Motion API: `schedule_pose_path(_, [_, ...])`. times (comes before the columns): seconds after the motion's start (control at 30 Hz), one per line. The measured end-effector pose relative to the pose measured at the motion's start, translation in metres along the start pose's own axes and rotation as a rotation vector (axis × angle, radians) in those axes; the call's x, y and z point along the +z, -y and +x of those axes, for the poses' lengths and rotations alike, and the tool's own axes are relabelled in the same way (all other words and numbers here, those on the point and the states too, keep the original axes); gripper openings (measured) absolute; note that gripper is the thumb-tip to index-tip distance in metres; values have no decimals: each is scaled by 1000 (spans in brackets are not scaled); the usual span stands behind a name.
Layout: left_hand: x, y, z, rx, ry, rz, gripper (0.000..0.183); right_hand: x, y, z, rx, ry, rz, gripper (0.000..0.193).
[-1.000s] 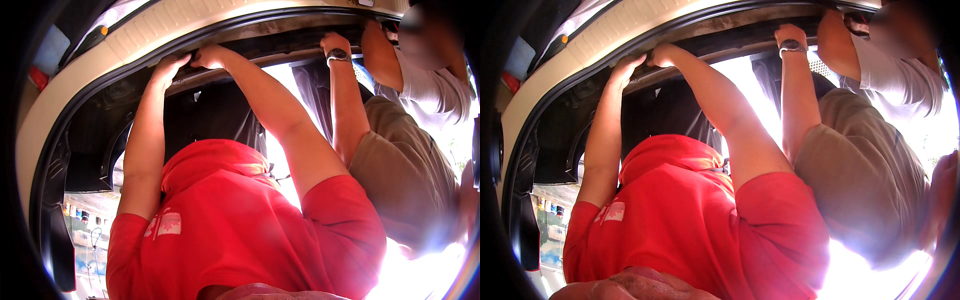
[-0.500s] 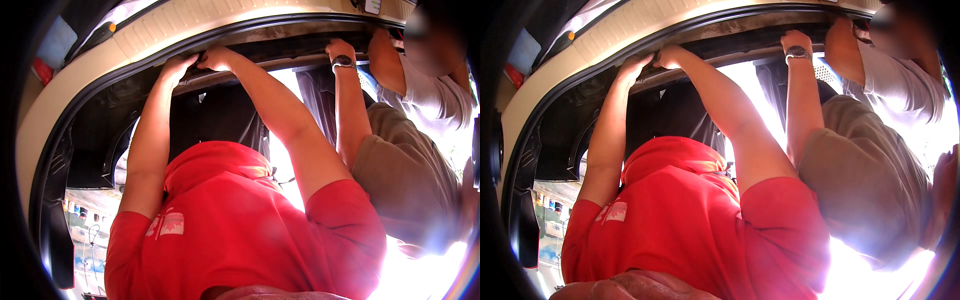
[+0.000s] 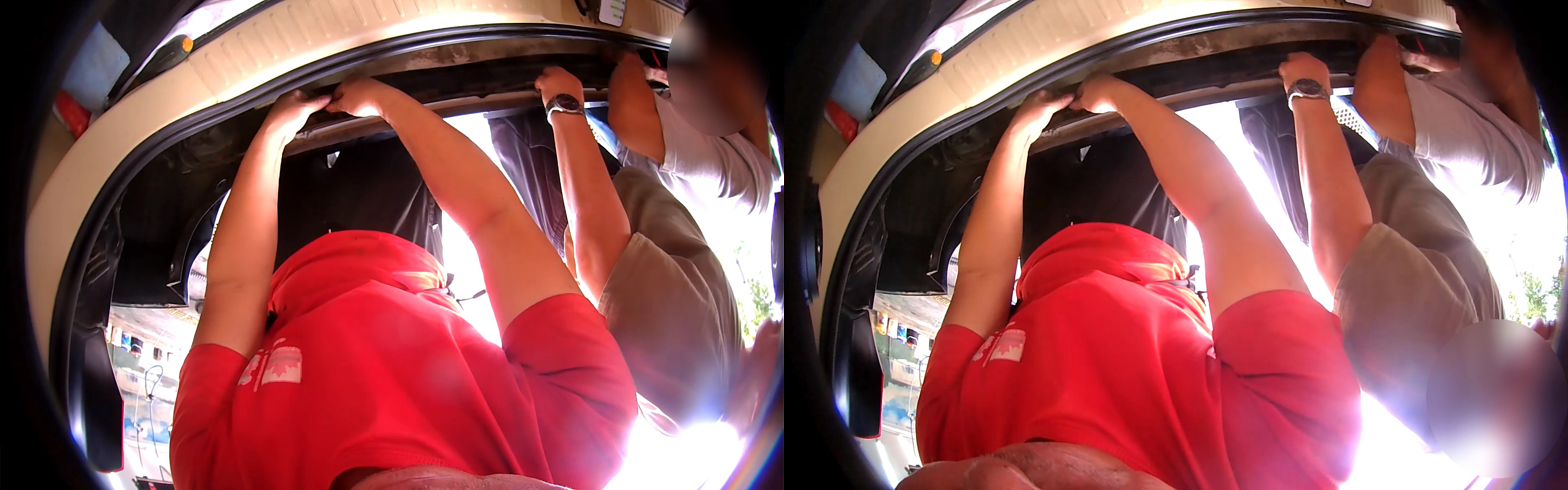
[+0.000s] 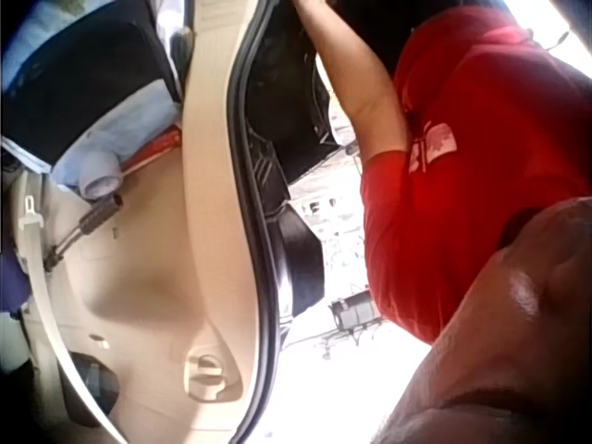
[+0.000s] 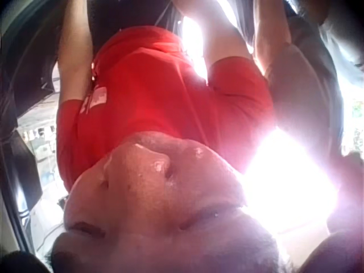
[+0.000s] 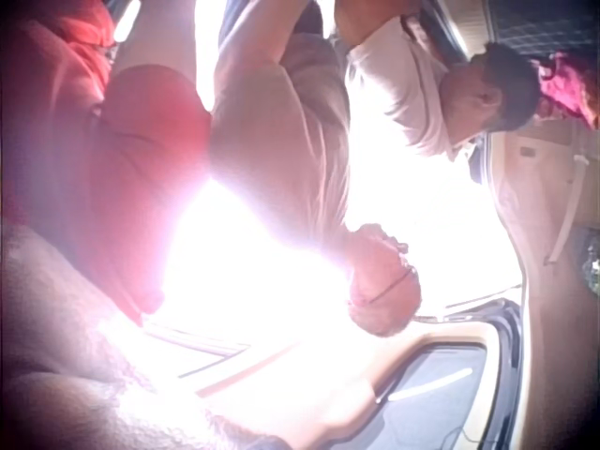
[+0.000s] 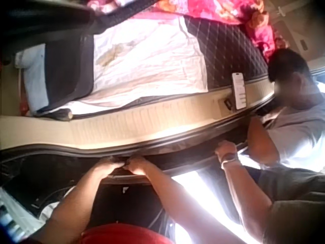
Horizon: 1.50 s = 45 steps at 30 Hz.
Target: The person installs a rear bumper onto a car by aligning it with the chassis, pushing the edges into place, and securing it by hand and with a tool near the wheel well and under the trunk.
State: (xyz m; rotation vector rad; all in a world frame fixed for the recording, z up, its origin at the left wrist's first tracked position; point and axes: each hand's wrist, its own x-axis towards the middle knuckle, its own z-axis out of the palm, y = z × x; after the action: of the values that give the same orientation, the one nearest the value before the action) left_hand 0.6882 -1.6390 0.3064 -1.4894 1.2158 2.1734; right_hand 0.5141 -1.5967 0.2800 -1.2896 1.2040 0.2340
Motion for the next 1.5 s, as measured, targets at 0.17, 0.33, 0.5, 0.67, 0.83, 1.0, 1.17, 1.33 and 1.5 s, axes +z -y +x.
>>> schedule_pose_path(0.17, [1,18,7,153,141,-239,41,-11,17,-12,25,44,34,41])
schedule_pose_path(0.33, [4,24,12,15,-143,-125,35,-7,16,-7,-9,56,-62,45])
schedule_pose_path(0.5, [-3,15,3,51,46,-170,43,-8,14,-7,-17,83,-45,45])
schedule_pose_path(0.67, [8,1,3,3,-267,13,39,-5,11,-4,-11,50,-9,43])
schedule_pose_path(0.83, [-9,23,10,86,168,-169,38,-10,17,-8,-34,98,-54,43])
schedule_pose_path(1.0, [16,-3,-3,125,-213,-246,39,-7,13,-7,-16,71,-62,43])
schedule_pose_path(1.17, [-6,32,12,-12,-77,-115,42,-6,20,-11,-22,1,-43,38])
schedule_pose_path(1.33, [2,22,6,93,-114,-229,40,-7,15,-11,7,4,4,39])
schedule_pose_path(1.5, [2,20,15,-62,-206,223,40,-8,18,-13,-9,-11,-46,39])
